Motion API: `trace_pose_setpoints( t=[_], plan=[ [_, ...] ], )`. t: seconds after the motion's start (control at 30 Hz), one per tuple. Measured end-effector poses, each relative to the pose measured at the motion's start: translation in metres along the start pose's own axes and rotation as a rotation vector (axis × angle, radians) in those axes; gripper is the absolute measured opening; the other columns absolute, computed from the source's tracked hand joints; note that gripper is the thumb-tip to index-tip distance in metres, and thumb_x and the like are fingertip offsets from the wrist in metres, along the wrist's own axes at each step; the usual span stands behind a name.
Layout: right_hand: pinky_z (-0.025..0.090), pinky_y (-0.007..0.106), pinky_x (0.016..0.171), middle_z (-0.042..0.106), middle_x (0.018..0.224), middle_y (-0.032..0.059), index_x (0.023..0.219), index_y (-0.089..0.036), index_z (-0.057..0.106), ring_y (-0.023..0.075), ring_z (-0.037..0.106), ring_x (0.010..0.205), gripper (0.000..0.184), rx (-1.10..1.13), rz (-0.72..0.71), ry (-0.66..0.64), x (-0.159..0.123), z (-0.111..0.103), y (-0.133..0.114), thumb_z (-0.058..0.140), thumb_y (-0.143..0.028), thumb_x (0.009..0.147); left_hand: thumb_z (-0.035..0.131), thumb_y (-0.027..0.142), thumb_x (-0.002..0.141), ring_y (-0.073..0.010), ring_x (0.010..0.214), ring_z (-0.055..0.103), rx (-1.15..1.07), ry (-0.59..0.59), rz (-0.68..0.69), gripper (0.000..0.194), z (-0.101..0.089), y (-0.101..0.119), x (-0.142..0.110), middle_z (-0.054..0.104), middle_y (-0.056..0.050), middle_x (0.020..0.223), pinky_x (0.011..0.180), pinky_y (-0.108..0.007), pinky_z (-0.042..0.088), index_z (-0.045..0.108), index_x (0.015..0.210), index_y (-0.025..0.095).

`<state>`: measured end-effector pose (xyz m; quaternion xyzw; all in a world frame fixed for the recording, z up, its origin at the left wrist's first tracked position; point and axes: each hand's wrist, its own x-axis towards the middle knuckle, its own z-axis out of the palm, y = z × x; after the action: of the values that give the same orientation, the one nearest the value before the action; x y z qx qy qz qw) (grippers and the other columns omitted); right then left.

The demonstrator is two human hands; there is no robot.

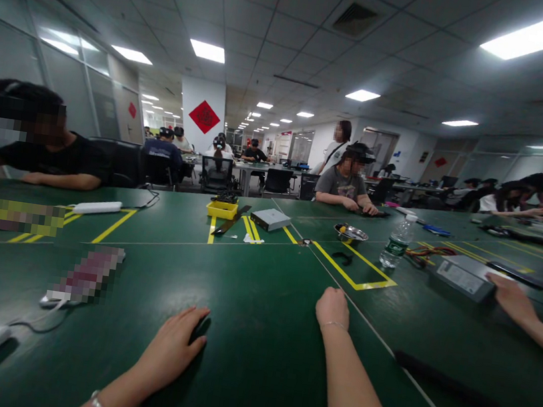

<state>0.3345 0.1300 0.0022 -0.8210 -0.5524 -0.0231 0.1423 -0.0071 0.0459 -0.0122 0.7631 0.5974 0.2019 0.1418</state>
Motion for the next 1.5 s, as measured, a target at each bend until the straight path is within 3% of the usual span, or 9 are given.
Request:
trace_pose_setpoints(
  t=[0.43,0.7,0.87,1.03,1.13,1.23,1.3,1.4,1.5],
  plan=[
    [0.04,0.037,0.081,0.062,0.093,0.0169,0.087,-0.012,0.066,0.0249,0.055,0.097,0.033,-0.012,-0.065,0.019,-0.002,0.002,-0.005,0.036,-0.011,0.074,0.046,0.024,0.074,-0.0222,0.123,0.037,0.022,0.011,0.027,0.045,0.0,0.002,0.0,0.05,-0.005,0.127,0.104,-0.04,0.026,0.048,0.119,0.019],
    [0.041,0.038,0.076,0.059,0.097,0.0182,0.09,-0.01,0.064,0.0262,0.054,0.092,0.034,0.073,-0.088,0.043,-0.009,-0.014,-0.018,0.034,-0.01,0.075,0.045,0.024,0.075,-0.0222,0.123,0.037,0.013,0.014,0.024,0.043,0.001,-0.001,0.001,0.05,-0.005,0.127,0.104,-0.041,0.025,0.049,0.118,0.019],
    [0.043,0.027,0.073,0.062,0.093,0.0072,0.084,-0.018,0.064,0.0158,0.057,0.082,0.024,0.281,-0.236,-0.027,-0.034,-0.02,-0.07,0.041,-0.018,0.075,0.048,0.03,0.076,-0.0226,0.114,0.046,-0.087,0.065,-0.012,0.038,-0.002,0.007,0.003,0.057,-0.009,0.116,0.098,-0.038,0.032,0.053,0.112,0.017],
    [0.043,0.022,0.06,0.062,0.07,0.0008,0.075,-0.017,0.061,0.0123,0.057,0.065,0.012,0.787,-0.467,-0.378,-0.104,-0.007,-0.143,0.053,-0.015,0.067,0.051,0.032,0.075,-0.0183,0.089,0.059,-0.282,0.027,-0.03,0.034,-0.005,0.018,0.0,0.064,-0.005,0.096,0.078,-0.029,0.043,0.049,0.106,0.02],
    [0.043,0.022,0.056,0.063,0.069,0.0002,0.077,-0.016,0.06,0.0118,0.056,0.062,0.011,0.883,-0.534,-0.507,-0.131,-0.003,-0.163,0.055,-0.017,0.067,0.044,0.028,0.078,-0.0159,0.07,0.06,-0.321,0.006,-0.051,0.016,-0.007,0.02,-0.001,0.064,-0.001,0.076,0.062,-0.025,0.041,0.052,0.089,0.02],
    [0.045,0.024,0.063,0.064,0.077,0.0026,0.087,-0.017,0.061,0.0134,0.057,0.069,0.019,0.818,-0.625,-0.446,-0.121,-0.009,-0.154,0.051,-0.026,0.075,0.041,0.032,0.08,-0.0154,0.064,0.058,-0.401,0.046,-0.067,0.015,-0.008,0.018,-0.002,0.061,0.0,0.068,0.059,-0.025,0.039,0.051,0.079,0.021],
    [0.043,0.029,0.078,0.064,0.093,0.0067,0.097,-0.017,0.06,0.017,0.056,0.085,0.026,0.645,-0.629,-0.246,-0.097,-0.014,-0.133,0.046,-0.029,0.079,0.042,0.035,0.079,-0.016,0.066,0.058,-0.493,0.063,-0.083,0.017,-0.008,0.014,-0.002,0.062,0.0,0.07,0.061,-0.025,0.039,0.05,0.077,0.021],
    [0.029,0.038,0.096,0.051,0.12,0.0133,0.112,-0.015,0.055,0.0248,0.04,0.114,0.036,0.254,-0.436,0.071,-0.052,-0.017,-0.086,0.042,-0.025,0.08,0.044,0.037,0.077,-0.017,0.07,0.059,-0.601,0.077,-0.107,0.018,-0.007,0.009,-0.001,0.064,-0.001,0.072,0.066,-0.027,0.04,0.05,0.075,0.02],
    [0.027,0.045,0.094,0.038,0.133,0.0163,0.125,-0.016,0.044,0.0316,0.029,0.122,0.046,0.015,-0.151,0.045,-0.02,-0.009,-0.04,0.038,-0.029,0.082,0.046,0.04,0.076,-0.0177,0.07,0.059,-0.662,0.102,-0.123,0.02,-0.005,0.006,0.001,0.065,-0.001,0.072,0.067,-0.027,0.04,0.051,0.076,0.02]
  ],
)
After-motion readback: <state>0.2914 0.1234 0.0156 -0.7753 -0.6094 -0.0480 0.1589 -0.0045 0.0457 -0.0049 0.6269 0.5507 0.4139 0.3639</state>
